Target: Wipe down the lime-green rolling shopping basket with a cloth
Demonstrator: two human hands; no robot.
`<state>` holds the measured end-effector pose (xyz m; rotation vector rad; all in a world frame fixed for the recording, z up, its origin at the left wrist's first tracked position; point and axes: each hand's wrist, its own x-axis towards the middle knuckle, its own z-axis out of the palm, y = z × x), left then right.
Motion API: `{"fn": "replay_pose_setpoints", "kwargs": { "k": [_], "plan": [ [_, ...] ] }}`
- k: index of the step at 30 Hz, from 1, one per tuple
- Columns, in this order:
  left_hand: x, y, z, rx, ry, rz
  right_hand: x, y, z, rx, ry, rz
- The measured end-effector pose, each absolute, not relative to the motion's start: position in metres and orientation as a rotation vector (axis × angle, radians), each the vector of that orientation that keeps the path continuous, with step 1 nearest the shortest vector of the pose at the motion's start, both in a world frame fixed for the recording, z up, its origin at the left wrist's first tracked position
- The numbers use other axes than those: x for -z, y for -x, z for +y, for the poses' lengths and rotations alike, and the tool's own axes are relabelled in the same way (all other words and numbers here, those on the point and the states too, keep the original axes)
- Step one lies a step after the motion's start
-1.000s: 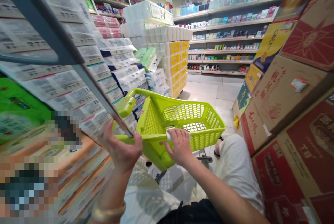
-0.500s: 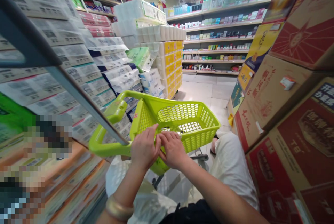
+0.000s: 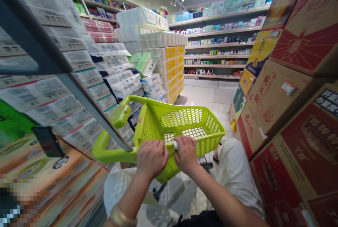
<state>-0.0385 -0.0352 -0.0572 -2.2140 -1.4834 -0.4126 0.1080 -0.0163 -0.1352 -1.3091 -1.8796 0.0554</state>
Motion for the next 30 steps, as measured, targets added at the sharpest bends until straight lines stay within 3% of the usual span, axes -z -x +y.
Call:
{"fn": "replay_pose_setpoints", "kwargs": {
  "k": [8,14,19,25,30],
  "plan": [
    [0.059,0.047,-0.028,0.451,2.177,-1.446,0.124,-0.089,-0.013,-0.064,1.184,-2.056],
    [0.056,0.056,-0.022,0.448,2.125,-1.469,0.148,-0.144,-0.003,0.054,1.346,-1.977],
    [0.060,0.051,-0.021,0.478,2.101,-1.489,0.144,-0.128,-0.008,0.063,1.507,-1.799],
    [0.064,0.050,-0.021,0.481,2.104,-1.469,0.122,-0.075,-0.016,-0.092,1.244,-1.954],
    [0.061,0.052,-0.025,0.484,2.107,-1.479,0.135,-0.110,-0.012,-0.028,1.235,-2.011]
  ]
}}
